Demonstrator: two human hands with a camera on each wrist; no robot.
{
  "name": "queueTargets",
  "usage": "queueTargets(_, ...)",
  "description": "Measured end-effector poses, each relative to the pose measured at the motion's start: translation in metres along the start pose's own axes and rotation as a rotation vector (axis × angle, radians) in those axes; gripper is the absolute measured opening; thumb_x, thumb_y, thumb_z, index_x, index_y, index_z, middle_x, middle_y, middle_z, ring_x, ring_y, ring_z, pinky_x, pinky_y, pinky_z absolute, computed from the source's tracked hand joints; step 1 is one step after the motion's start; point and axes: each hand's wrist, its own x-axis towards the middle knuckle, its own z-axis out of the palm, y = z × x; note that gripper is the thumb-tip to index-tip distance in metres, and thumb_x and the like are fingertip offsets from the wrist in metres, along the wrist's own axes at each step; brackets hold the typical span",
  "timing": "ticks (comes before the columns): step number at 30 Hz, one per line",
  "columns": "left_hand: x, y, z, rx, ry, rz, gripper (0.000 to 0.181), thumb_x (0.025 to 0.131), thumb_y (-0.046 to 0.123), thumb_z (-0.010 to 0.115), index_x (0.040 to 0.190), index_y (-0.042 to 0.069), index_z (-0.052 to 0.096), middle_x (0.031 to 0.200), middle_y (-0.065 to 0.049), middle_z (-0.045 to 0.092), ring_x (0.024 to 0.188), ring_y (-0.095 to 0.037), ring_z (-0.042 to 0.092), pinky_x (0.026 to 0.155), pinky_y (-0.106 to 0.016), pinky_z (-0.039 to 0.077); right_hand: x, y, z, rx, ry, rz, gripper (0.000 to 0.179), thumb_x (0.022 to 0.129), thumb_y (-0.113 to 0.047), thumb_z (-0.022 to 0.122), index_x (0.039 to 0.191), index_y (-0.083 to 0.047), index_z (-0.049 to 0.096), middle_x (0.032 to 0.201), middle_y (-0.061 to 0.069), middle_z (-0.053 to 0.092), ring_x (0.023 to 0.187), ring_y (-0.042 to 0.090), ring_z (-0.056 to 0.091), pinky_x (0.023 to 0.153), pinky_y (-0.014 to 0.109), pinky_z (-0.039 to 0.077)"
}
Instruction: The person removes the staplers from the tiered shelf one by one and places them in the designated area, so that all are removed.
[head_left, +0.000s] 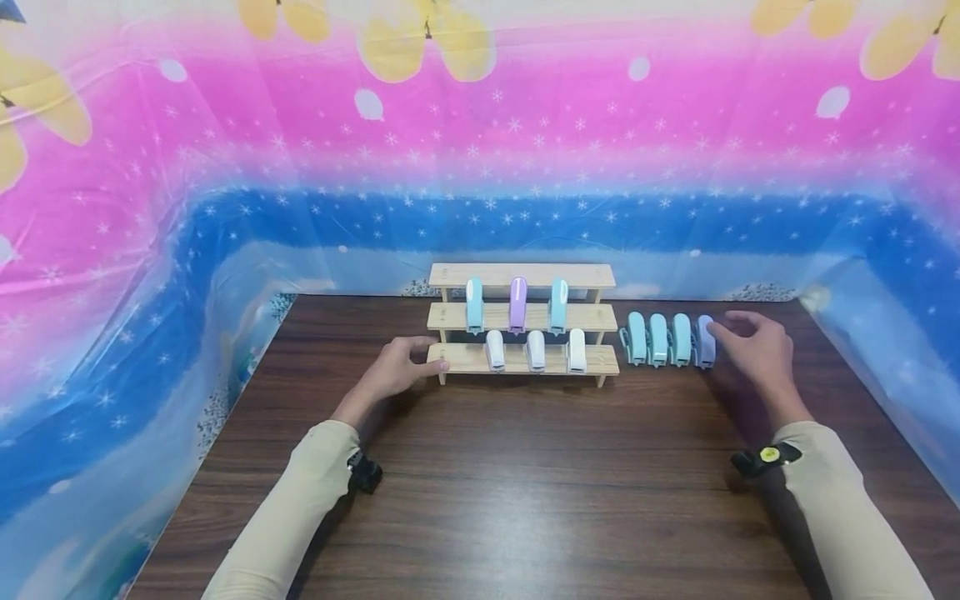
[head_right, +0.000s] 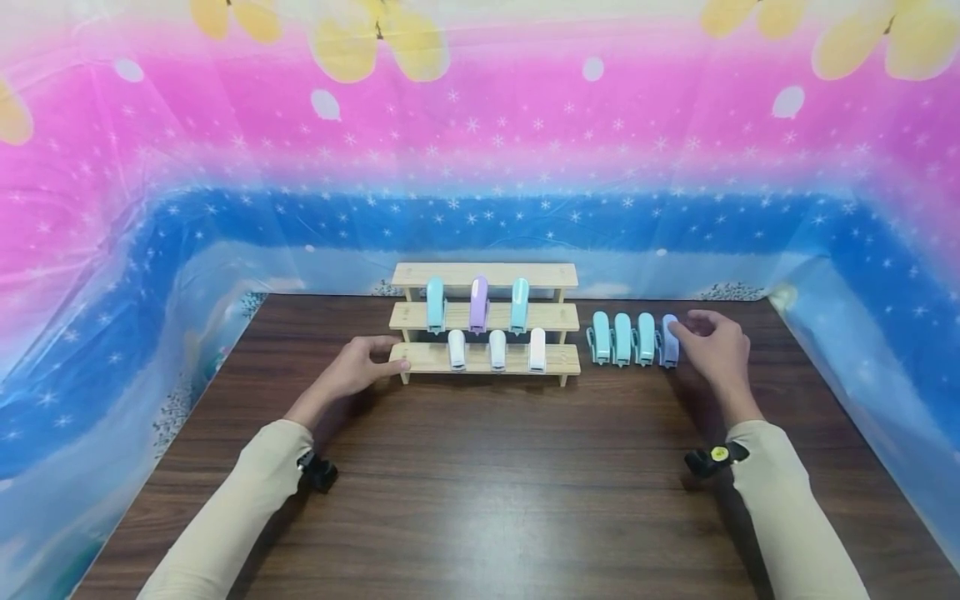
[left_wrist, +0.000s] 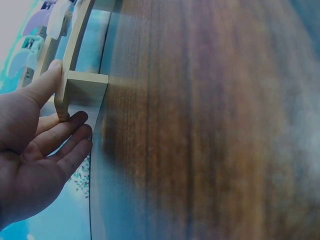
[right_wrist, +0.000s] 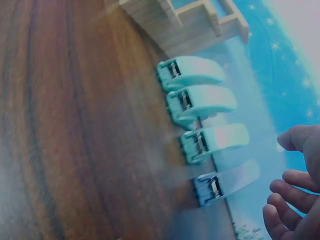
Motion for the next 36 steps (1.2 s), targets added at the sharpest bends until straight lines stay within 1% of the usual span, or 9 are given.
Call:
queueTargets(2,0.000,0.000,0.000,-0.004,0.001,0.000,0.062,0.095,0.037,0.074,0.143,0.002,0.057,0.144,-0.021,0.058,0.137,-0.037,0.051,0.110,-0.055,0.043,-0.001,-0.006,-0.003,0.001,-0.003,-0.025,0.073,0.093,-0.059,0.066,0.140,-0.003,0.060,0.142,0.026,0.057,0.128,0.044,0.051,0.099,0.057,0.041)
queueTargets(6,-0.001,0.001,0.001,-0.009,0.003,0.000,0.061,0.095,0.036,0.075,0.143,0.002,0.058,0.143,-0.021,0.058,0.135,-0.037,0.053,0.109,-0.055,0.044,-0.003,-0.017,-0.006,0.004,-0.019,-0.066,0.073,0.092,-0.061,0.066,0.139,-0.005,0.061,0.143,0.026,0.057,0.127,0.042,0.052,0.098,0.054,0.041)
queueTargets(12,-0.001,-0.001,0.001,-0.001,0.003,0.007,0.062,0.095,0.037,0.074,0.143,0.002,0.058,0.143,-0.021,0.059,0.135,-0.037,0.052,0.108,-0.055,0.044,-0.008,-0.034,-0.004,0.006,-0.033,-0.132,0.075,0.092,-0.063,0.065,0.139,-0.005,0.062,0.143,0.024,0.057,0.129,0.042,0.053,0.099,0.054,0.043)
queueTargets(14,-0.001,-0.001,0.001,-0.004,0.003,0.007,0.061,0.095,0.037,0.075,0.143,0.002,0.058,0.143,-0.020,0.059,0.135,-0.037,0.053,0.108,-0.055,0.044,-0.010,-0.039,-0.002,-0.001,-0.033,-0.154,0.072,0.093,-0.061,0.066,0.139,-0.005,0.062,0.138,0.024,0.061,0.122,0.042,0.058,0.093,0.051,0.046)
queueTargets(18,0.000,0.000,0.001,-0.010,0.005,0.007,0.061,0.095,0.037,0.075,0.142,0.002,0.058,0.142,-0.020,0.060,0.133,-0.036,0.054,0.107,-0.054,0.045,-0.014,-0.049,0.002,-0.008,-0.037,-0.185,0.072,0.092,-0.061,0.067,0.139,-0.007,0.063,0.127,0.022,0.067,0.105,0.036,0.065,0.077,0.038,0.049)
queueTargets(21,0.000,-0.001,0.001,-0.007,0.005,0.009,0.061,0.095,0.037,0.074,0.143,0.002,0.057,0.143,-0.021,0.059,0.134,-0.037,0.054,0.107,-0.055,0.045,-0.018,-0.057,0.005,0.000,-0.045,-0.204,0.072,0.092,-0.061,0.067,0.140,-0.007,0.062,0.131,0.021,0.066,0.108,0.036,0.065,0.075,0.034,0.048)
queueTargets(25,0.000,-0.001,0.001,-0.004,0.004,0.008,0.062,0.096,0.037,0.074,0.144,0.001,0.056,0.144,-0.021,0.058,0.135,-0.037,0.053,0.108,-0.055,0.044,-0.022,-0.067,0.011,0.024,-0.050,-0.232,0.069,0.093,-0.059,0.067,0.138,-0.006,0.063,0.134,0.020,0.065,0.115,0.039,0.063,0.080,0.040,0.049)
queueTargets(30,-0.001,-0.001,0.001,-0.007,0.005,0.009,0.062,0.096,0.037,0.074,0.144,0.002,0.056,0.144,-0.021,0.058,0.135,-0.037,0.053,0.108,-0.055,0.044,-0.026,-0.081,0.019,0.047,-0.048,-0.251,0.067,0.093,-0.059,0.067,0.135,-0.007,0.065,0.125,0.020,0.069,0.113,0.036,0.063,0.084,0.045,0.048)
queueTargets(36,-0.001,-0.001,0.001,-0.009,0.003,0.009,0.062,0.096,0.037,0.074,0.144,0.001,0.057,0.143,-0.022,0.059,0.134,-0.037,0.053,0.107,-0.055,0.045,-0.030,-0.097,0.031,0.096,-0.077,-0.254,0.069,0.093,-0.060,0.067,0.137,-0.008,0.064,0.128,0.017,0.068,0.118,0.036,0.060,0.091,0.050,0.048)
